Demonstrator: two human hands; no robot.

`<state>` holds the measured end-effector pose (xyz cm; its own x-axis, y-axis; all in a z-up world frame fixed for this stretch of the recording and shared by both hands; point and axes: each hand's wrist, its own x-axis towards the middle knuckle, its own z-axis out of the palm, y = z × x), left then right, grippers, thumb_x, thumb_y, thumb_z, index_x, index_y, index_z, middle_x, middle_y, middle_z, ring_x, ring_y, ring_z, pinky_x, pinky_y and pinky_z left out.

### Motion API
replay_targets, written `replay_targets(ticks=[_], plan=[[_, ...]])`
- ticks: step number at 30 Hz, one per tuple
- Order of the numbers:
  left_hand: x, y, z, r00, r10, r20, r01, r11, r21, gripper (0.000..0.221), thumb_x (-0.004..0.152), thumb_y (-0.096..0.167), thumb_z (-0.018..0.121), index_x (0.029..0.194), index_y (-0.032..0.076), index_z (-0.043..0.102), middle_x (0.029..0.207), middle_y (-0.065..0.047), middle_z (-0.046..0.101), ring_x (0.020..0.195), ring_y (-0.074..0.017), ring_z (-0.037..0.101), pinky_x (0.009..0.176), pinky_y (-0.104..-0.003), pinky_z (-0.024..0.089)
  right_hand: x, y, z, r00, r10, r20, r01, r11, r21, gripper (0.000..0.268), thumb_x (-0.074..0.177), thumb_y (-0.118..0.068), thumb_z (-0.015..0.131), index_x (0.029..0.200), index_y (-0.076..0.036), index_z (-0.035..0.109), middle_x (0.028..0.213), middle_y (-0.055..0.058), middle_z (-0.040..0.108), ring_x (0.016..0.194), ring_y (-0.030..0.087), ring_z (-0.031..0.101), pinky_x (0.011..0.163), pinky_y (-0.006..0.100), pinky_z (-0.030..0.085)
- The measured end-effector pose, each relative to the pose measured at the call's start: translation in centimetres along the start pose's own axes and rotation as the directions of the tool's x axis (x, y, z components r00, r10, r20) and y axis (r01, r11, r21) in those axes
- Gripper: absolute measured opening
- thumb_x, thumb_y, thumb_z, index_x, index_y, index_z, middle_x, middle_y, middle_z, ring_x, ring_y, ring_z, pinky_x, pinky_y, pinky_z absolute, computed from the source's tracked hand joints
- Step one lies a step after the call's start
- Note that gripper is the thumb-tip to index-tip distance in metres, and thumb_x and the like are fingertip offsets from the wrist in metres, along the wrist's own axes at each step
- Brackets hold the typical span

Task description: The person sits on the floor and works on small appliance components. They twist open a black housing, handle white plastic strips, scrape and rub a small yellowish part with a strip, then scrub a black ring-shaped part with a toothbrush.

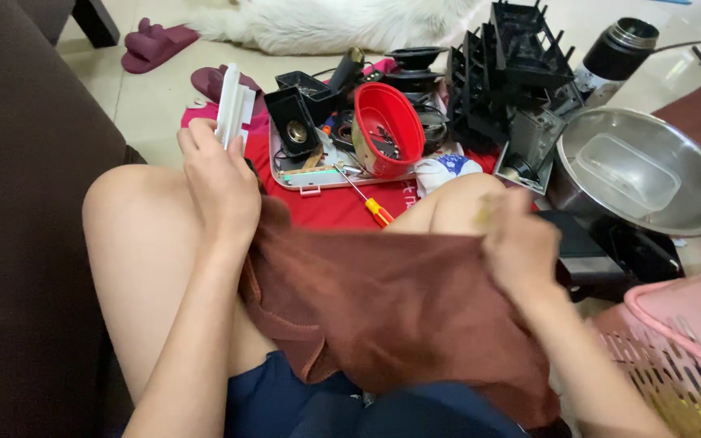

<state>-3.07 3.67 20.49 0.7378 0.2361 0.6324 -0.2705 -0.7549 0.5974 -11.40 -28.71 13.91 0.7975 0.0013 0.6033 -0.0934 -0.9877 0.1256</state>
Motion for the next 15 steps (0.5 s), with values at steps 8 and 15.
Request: replay_targets(ticks=[8,15], plan=[[-3.3,0.1,2.5,0.959,-0.102,0.266,0.072,0.99,0.118,0.02,0.084,0.011,0.053,0.1,0.005,0.042,0.095,-0.016,0.048,0.073,-0.0459,0.055,0.064,-0.055,0.043,2.6,4.2,1.3,0.988,0.138,-0.068,-0.123,0.974,0.19,0.01,0.094,-0.009,0.048,0.094,0.001,0.049,0.07,0.016,0.052,0.065,0.035,0.052,0.073,0.045,0.036],[-4.1,-0.5,2.5,0.852,-0.143,0.504,0.12,0.99,0.079,0.02,0.085,0.014,0.051,0.103,0.011,0.042,0.102,-0.012,0.048,0.086,-0.047,0.057,0.077,-0.056,0.046,1.9,-10.5,-5.8,0.86,-0.223,0.458,-0.417,0.21,0.884,0.008,0.083,-0.004,0.049,0.085,-0.006,0.058,0.076,0.01,0.059,0.06,0.025,0.066,0.051,0.037,0.055]])
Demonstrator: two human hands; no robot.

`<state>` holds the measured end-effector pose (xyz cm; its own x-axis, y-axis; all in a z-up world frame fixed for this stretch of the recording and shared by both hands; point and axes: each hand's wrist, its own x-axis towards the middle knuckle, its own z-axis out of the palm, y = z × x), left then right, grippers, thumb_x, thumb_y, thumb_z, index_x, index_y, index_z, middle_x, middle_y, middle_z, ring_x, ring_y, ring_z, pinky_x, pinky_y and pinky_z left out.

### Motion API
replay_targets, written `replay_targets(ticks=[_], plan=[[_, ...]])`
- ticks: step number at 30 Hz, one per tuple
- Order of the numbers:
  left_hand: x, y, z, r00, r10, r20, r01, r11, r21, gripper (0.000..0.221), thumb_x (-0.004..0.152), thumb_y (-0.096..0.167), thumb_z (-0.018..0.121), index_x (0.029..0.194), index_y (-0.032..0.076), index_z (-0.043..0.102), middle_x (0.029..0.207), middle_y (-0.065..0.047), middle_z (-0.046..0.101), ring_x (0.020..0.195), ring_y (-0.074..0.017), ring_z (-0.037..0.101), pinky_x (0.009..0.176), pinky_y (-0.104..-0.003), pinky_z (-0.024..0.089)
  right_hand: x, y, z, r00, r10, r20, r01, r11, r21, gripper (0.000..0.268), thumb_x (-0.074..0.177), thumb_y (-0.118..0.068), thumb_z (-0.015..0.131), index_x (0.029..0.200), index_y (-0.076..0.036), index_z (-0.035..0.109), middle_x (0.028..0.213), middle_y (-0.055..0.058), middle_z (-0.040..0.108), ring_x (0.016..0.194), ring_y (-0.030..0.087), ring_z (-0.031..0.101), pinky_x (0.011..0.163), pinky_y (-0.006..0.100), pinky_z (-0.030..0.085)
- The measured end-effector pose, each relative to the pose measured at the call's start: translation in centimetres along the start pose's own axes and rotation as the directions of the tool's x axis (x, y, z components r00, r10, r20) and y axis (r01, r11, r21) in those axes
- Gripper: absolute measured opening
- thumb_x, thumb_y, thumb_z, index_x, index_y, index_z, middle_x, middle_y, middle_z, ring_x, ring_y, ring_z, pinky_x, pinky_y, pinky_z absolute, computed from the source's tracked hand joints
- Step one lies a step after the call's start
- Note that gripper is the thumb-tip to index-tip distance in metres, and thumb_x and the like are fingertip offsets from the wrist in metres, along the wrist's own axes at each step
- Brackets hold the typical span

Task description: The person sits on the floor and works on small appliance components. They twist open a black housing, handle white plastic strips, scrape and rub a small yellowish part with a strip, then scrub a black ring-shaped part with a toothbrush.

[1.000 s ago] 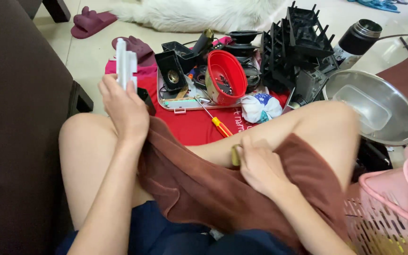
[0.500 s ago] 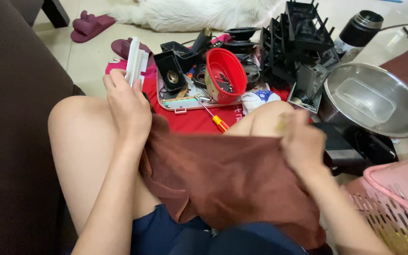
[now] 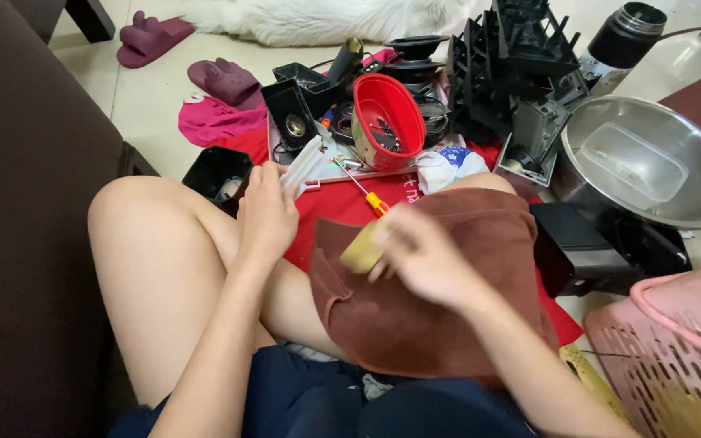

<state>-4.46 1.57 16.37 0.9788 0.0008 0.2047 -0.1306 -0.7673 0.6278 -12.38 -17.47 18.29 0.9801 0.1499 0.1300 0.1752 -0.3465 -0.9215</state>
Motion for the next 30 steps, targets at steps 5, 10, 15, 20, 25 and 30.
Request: replay_targets(ticks=[5,10,15,20,25,30], plan=[[0.2,-2.2,0.5,1.0,-0.028,0.004,0.027,1.0,0.003,0.021,0.085,0.017,0.052,0.103,0.012,0.043,0.102,-0.012,0.049,0.088,-0.0465,0.056,0.079,-0.056,0.046,-0.8,3.0,6.5,0.798,0.363,0.481,-0.24,0.924,-0.299,0.015,0.084,-0.021,0.051,0.086,-0.009,0.06,0.1,0.014,0.052,0.071,0.031,0.062,0.064,0.04,0.052],[-0.5,-3.5,0.6,1.0,-0.028,-0.004,0.028,1.0,-0.003,0.021,0.085,0.016,0.053,0.102,0.007,0.045,0.099,-0.016,0.051,0.091,-0.0454,0.056,0.081,-0.055,0.045,-0.6,6.2,8.1,0.922,0.229,0.312,-0.093,0.914,-0.396,0.008,0.069,-0.016,0.061,0.065,-0.01,0.064,0.071,0.008,0.052,0.062,0.026,0.063,0.057,0.034,0.051],[0.0,-5.2,2.3,0.994,-0.103,0.026,0.107,0.97,-0.217,0.03,0.083,0.023,0.058,0.106,0.005,0.051,0.094,-0.015,0.055,0.081,-0.0326,0.063,0.079,-0.049,0.045,-1.2,0.0,6.0,0.635,-0.228,0.738,0.037,0.963,0.266,0.004,0.08,-0.01,0.059,0.08,-0.007,0.061,0.104,0.012,0.057,0.09,0.023,0.055,0.076,0.037,0.049],[0.5,-4.7,4.6,0.917,-0.099,0.386,0.338,0.707,-0.622,0.036,0.08,0.016,0.054,0.11,-0.004,0.048,0.073,-0.019,0.059,0.053,-0.0239,0.065,0.046,-0.03,0.052,-0.3,1.2,4.8,0.596,-0.203,0.777,-0.197,0.901,0.387,0.009,0.086,-0.012,0.053,0.084,-0.006,0.06,0.122,0.013,0.052,0.099,0.018,0.055,0.084,0.038,0.047],[-3.2,-3.5,8.4,0.875,-0.219,0.432,0.481,0.286,-0.829,0.023,0.077,0.014,0.065,0.093,-0.002,0.058,0.072,-0.009,0.056,0.054,-0.0191,0.063,0.04,-0.026,0.049,2.3,5.9,3.2,0.917,0.099,0.387,-0.374,0.551,0.746,0.009,0.074,0.006,0.057,0.081,0.011,0.054,0.074,0.025,0.06,0.066,0.034,0.065,0.06,0.049,0.056],[-4.5,-3.1,9.0,0.925,-0.265,0.274,0.379,0.559,-0.738,0.017,0.08,0.007,0.058,0.095,0.0,0.056,0.074,-0.019,0.063,0.054,-0.024,0.066,0.043,-0.026,0.056,4.8,10.1,1.1,0.907,0.401,-0.13,-0.214,0.704,0.677,0.014,0.077,0.003,0.061,0.089,0.001,0.053,0.075,0.008,0.052,0.059,0.021,0.063,0.051,0.037,0.058]])
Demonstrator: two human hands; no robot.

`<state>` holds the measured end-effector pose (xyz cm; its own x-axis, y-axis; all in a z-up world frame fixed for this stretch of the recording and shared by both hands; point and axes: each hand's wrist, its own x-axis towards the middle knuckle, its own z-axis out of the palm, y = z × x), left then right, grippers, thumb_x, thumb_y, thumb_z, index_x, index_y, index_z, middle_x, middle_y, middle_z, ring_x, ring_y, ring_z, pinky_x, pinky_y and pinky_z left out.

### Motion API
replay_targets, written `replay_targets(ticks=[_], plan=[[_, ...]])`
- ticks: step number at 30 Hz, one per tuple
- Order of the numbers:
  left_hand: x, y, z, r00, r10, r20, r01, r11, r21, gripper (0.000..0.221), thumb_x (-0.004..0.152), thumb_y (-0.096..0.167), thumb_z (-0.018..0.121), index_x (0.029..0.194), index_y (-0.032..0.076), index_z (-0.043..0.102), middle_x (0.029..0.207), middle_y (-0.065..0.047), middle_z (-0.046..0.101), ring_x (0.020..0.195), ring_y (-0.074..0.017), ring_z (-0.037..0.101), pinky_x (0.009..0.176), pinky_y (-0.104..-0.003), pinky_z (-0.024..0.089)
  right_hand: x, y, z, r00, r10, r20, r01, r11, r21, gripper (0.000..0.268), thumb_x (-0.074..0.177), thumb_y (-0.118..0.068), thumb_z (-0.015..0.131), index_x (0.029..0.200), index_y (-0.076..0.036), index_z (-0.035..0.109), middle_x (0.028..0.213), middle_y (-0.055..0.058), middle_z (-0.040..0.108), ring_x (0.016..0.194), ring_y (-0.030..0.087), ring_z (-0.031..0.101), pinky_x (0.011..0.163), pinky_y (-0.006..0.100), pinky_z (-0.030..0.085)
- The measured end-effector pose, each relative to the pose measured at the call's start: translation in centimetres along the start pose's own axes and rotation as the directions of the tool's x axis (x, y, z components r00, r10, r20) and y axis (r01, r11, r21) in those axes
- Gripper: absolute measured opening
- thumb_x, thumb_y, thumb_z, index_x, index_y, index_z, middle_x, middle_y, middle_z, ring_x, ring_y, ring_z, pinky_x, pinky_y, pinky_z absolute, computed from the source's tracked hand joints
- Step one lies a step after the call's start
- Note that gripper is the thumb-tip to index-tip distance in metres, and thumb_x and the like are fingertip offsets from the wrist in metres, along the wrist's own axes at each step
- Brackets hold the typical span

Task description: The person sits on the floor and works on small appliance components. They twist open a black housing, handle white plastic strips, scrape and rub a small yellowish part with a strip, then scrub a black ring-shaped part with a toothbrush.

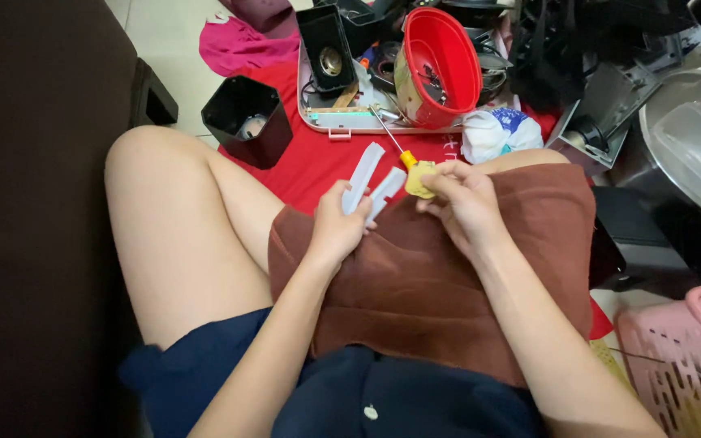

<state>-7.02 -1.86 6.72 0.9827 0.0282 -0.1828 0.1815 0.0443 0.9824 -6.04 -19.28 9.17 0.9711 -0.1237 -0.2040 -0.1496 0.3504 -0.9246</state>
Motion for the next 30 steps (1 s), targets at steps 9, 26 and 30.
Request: replay_targets(ticks=[9,26,30], plan=[[2.9,0.9,-0.5,0.982,0.171,-0.08,-0.084,0.774,0.628,0.03,0.084,0.017,0.054,0.113,0.009,0.05,0.096,-0.026,0.057,0.093,-0.0464,0.057,0.077,-0.057,0.046,-0.4,-0.2,0.3,0.998,-0.05,-0.044,0.043,0.988,-0.146,0.017,0.078,-0.003,0.066,0.089,0.002,0.054,0.067,0.012,0.055,0.049,0.022,0.063,0.043,0.027,0.055],[-1.2,0.1,2.0,0.997,0.07,0.037,-0.079,0.821,0.566,0.038,0.091,0.034,0.026,0.109,0.005,0.043,0.097,-0.019,0.05,0.088,-0.0464,0.055,0.075,-0.056,0.045,1.8,4.7,1.2,0.943,-0.252,-0.22,0.175,0.932,-0.316,0.011,0.09,-0.008,0.048,0.091,0.003,0.048,0.054,0.014,0.053,0.027,0.016,0.048,0.021,0.027,0.039],[-0.8,-0.5,2.0,0.991,0.064,0.116,-0.12,0.804,0.583,0.035,0.09,0.036,0.029,0.096,0.008,0.048,0.09,-0.019,0.054,0.092,-0.0442,0.054,0.077,-0.054,0.043,1.1,5.2,2.0,0.963,-0.266,-0.039,0.222,0.869,-0.442,0.006,0.085,0.0,0.054,0.085,0.005,0.052,0.049,0.015,0.053,0.024,0.017,0.045,0.018,0.027,0.035]])
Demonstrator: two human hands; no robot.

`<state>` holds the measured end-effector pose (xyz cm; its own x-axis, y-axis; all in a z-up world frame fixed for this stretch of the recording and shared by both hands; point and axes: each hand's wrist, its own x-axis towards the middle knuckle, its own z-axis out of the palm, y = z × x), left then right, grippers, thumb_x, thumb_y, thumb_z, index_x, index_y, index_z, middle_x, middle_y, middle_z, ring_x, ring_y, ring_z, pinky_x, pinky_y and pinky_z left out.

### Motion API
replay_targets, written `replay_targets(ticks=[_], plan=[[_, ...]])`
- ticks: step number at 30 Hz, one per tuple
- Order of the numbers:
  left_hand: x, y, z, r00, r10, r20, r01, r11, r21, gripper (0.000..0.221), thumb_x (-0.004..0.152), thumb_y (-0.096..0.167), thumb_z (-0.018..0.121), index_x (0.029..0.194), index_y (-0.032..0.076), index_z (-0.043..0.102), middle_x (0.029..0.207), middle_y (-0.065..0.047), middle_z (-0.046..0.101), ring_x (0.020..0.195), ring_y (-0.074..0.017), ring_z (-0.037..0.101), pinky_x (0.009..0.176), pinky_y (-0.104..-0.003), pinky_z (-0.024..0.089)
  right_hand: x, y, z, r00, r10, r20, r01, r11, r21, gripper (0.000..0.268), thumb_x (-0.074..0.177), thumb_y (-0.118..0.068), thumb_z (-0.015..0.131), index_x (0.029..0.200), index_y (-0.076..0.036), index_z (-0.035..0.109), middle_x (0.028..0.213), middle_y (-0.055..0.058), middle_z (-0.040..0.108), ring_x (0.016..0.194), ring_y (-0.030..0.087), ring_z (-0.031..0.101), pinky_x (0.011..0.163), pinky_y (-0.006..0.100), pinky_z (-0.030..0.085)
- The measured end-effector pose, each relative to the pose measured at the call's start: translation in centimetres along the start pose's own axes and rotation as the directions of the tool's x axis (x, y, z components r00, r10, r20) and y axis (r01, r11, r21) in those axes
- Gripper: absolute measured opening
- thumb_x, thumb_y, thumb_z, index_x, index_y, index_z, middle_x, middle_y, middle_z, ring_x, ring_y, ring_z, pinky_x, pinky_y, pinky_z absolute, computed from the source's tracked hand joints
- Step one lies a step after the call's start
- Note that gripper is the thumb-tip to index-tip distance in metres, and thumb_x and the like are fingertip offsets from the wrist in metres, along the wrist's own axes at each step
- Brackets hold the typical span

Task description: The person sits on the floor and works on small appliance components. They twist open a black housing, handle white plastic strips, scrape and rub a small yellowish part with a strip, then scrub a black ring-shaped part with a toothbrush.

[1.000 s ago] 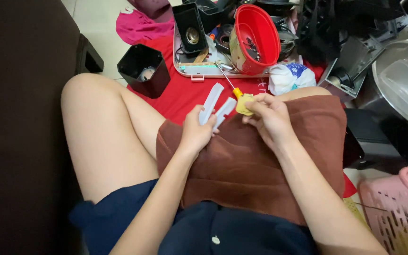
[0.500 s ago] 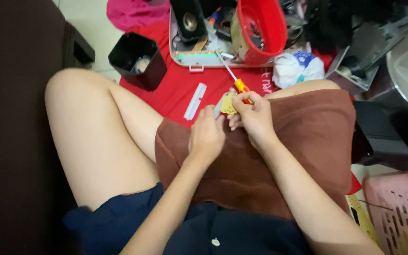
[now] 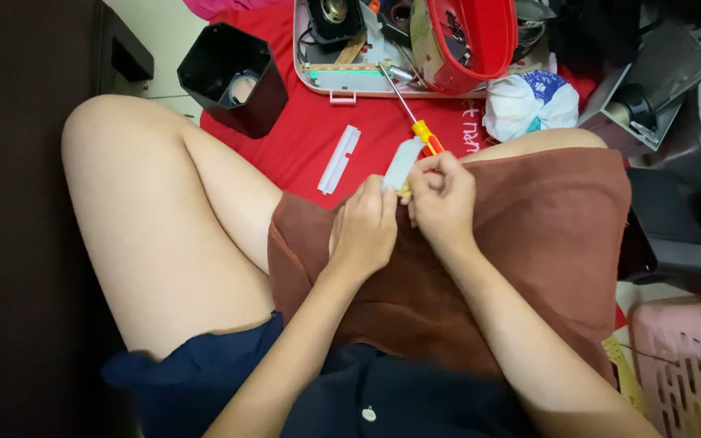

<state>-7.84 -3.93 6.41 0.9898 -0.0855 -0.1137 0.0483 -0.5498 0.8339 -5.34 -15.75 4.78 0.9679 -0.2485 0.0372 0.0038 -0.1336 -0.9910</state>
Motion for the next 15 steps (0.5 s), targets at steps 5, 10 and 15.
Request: replay_targets(ticks=[5,10,15], plan=[[-0.2,0.7,-1.2,1.0,-0.014,0.023,0.016,0.998,-0.066,0.033,0.087,0.039,0.036,0.093,0.009,0.05,0.087,-0.019,0.058,0.093,-0.0422,0.055,0.074,-0.052,0.043,-0.2,-0.3,-0.1,1.0,0.006,0.012,-0.006,0.999,0.04,0.009,0.086,-0.003,0.055,0.085,0.005,0.052,0.049,0.016,0.054,0.024,0.017,0.046,0.018,0.026,0.035],[-0.5,1.0,-1.4,0.991,-0.011,0.132,0.033,0.986,-0.165,0.032,0.084,0.04,0.043,0.094,0.012,0.055,0.083,-0.021,0.061,0.094,-0.0431,0.056,0.077,-0.05,0.044,-0.2,-1.3,-0.6,0.992,0.063,-0.112,-0.048,0.991,0.127,0.01,0.09,-0.005,0.049,0.09,0.005,0.05,0.051,0.014,0.053,0.028,0.014,0.046,0.022,0.025,0.036],[0.0,0.2,-0.7,0.999,-0.042,-0.022,0.032,0.943,-0.33,0.026,0.086,0.029,0.044,0.092,0.007,0.056,0.073,-0.023,0.06,0.082,-0.0406,0.06,0.071,-0.048,0.043,-1.7,-0.7,-0.4,0.985,0.043,0.166,-0.058,0.995,0.084,0.004,0.079,0.003,0.059,0.082,0.003,0.056,0.045,0.014,0.053,0.024,0.017,0.047,0.019,0.028,0.035]])
